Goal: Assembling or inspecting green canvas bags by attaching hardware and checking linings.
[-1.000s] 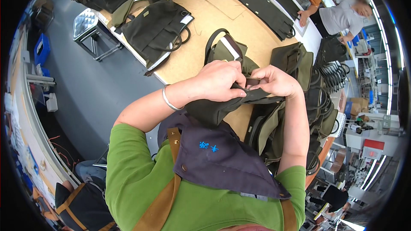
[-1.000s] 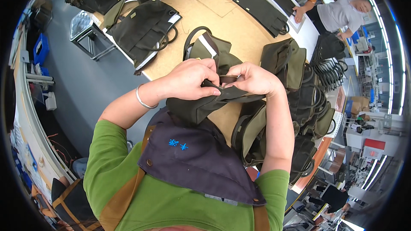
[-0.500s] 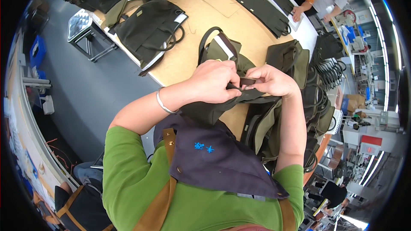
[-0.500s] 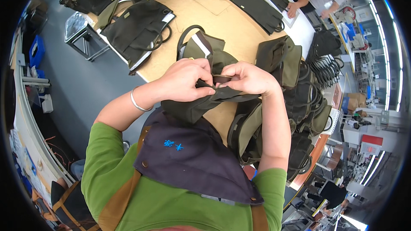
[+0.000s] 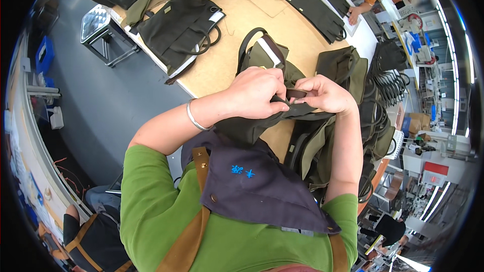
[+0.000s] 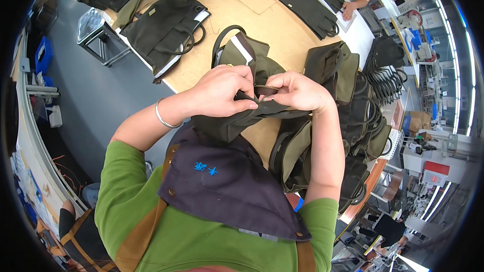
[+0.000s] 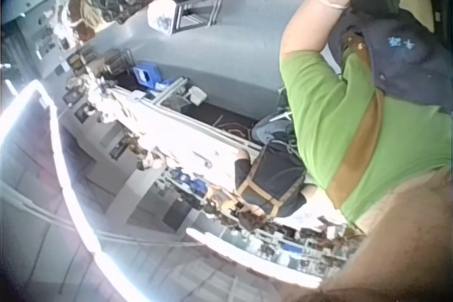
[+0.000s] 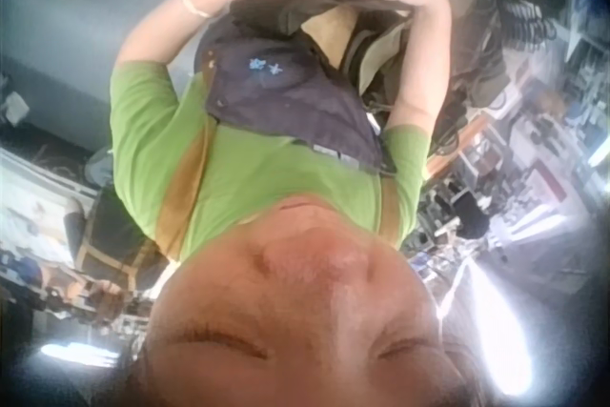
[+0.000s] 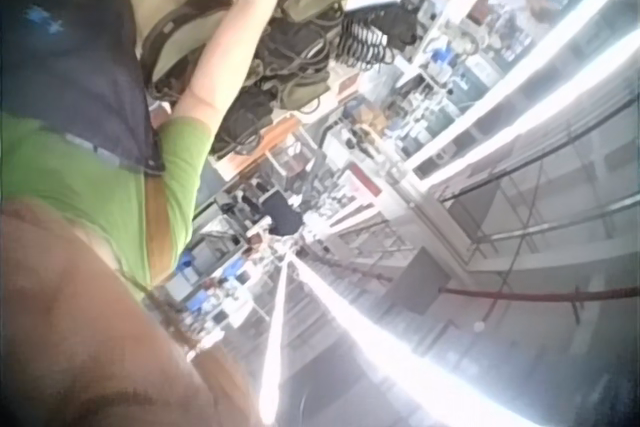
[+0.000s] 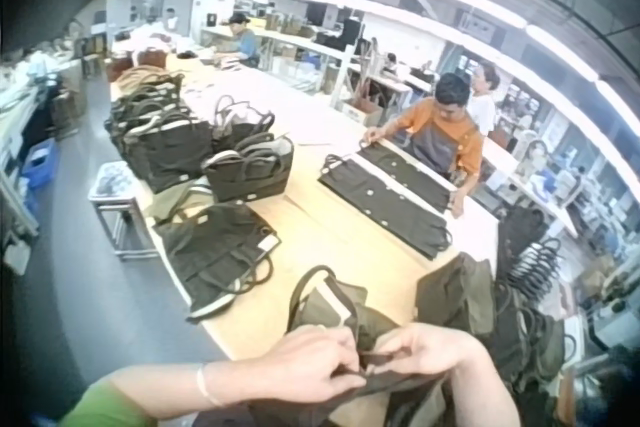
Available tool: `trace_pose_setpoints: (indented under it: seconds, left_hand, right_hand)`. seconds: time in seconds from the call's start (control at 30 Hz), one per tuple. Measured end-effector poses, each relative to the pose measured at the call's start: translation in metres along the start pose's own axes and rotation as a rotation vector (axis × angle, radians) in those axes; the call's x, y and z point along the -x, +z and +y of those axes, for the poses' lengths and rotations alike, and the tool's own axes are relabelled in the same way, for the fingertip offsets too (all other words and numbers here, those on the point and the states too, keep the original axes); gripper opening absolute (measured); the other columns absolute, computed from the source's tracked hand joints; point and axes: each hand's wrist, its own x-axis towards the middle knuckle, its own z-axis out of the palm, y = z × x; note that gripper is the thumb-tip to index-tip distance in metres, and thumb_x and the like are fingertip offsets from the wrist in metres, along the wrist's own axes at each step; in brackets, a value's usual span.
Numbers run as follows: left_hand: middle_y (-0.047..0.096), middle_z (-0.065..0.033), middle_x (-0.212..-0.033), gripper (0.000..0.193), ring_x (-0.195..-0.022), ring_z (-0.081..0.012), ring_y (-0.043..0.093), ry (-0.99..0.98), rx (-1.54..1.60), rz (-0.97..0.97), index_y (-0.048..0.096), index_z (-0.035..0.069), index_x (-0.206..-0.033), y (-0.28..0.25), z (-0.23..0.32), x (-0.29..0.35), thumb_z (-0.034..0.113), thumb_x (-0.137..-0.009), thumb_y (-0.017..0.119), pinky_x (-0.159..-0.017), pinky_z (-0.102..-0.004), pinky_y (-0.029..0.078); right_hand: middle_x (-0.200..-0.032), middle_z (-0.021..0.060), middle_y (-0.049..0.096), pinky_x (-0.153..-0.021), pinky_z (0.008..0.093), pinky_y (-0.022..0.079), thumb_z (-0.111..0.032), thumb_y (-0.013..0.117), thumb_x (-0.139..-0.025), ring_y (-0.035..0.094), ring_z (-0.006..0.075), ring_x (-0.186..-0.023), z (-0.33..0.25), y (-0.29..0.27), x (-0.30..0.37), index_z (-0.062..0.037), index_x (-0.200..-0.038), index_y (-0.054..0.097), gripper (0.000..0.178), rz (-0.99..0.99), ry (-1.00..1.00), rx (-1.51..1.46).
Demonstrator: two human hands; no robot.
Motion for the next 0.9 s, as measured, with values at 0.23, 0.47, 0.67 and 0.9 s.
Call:
trace_pose_setpoints:
  seconds: [0.23,0.47,0.67,0.9]
  left_hand:
    - [0.062,-0.0063,-0.084,0.014,-0.074,-0.0274,0.062,0.009,0.018,0.011,0.073,0.007,-0.078,0.0022,-0.0012,-0.0003,0.02,-0.075,0.078,-0.066,-0.0389,0.047]
    - [0.063,-0.0065,-0.083,0.014,-0.077,-0.0276,0.063,0.017,0.003,0.023,0.073,0.007,-0.077,0.0032,-0.001,-0.0002,0.02,-0.074,0.079,-0.067,-0.0385,0.048]
    - [0.063,-0.0068,-0.083,0.015,-0.075,-0.0279,0.063,-0.022,0.013,0.014,0.073,0.007,-0.077,0.0006,0.0021,0.0006,0.021,-0.074,0.079,-0.067,-0.0388,0.048]
    - [0.063,-0.0066,-0.083,0.015,-0.074,-0.0275,0.062,-0.004,0.001,0.034,0.074,0.007,-0.078,0.0012,0.0006,0.0018,0.021,-0.074,0.079,-0.066,-0.0388,0.048]
  right_hand:
    - [-0.096,0.0057,0.064,-0.084,0.0245,0.048,0.007,0.061,-0.086,0.06,0.0103,-0.092,0.0047,0.0002,0.0014,0.0066,-0.103,0.068,0.019,-0.003,-0.047,-0.037]
    - [-0.09,0.0022,0.059,-0.075,0.0238,0.044,0.002,0.062,-0.088,0.054,0.0086,-0.083,-0.0016,0.0028,0.0028,0.0043,-0.102,0.068,0.016,-0.005,-0.059,0.007]
    - [-0.088,0.001,0.058,-0.072,0.0244,0.043,0.002,0.062,-0.088,0.052,0.0085,-0.078,-0.0025,0.0061,0.0043,0.003,-0.102,0.069,0.015,0.03,-0.041,0.042]
    - [-0.086,0.0021,0.059,-0.072,0.0249,0.043,0.0,0.061,-0.088,0.052,0.0093,-0.08,0.0002,0.0079,0.0046,0.0037,-0.102,0.068,0.016,0.052,-0.098,0.053]
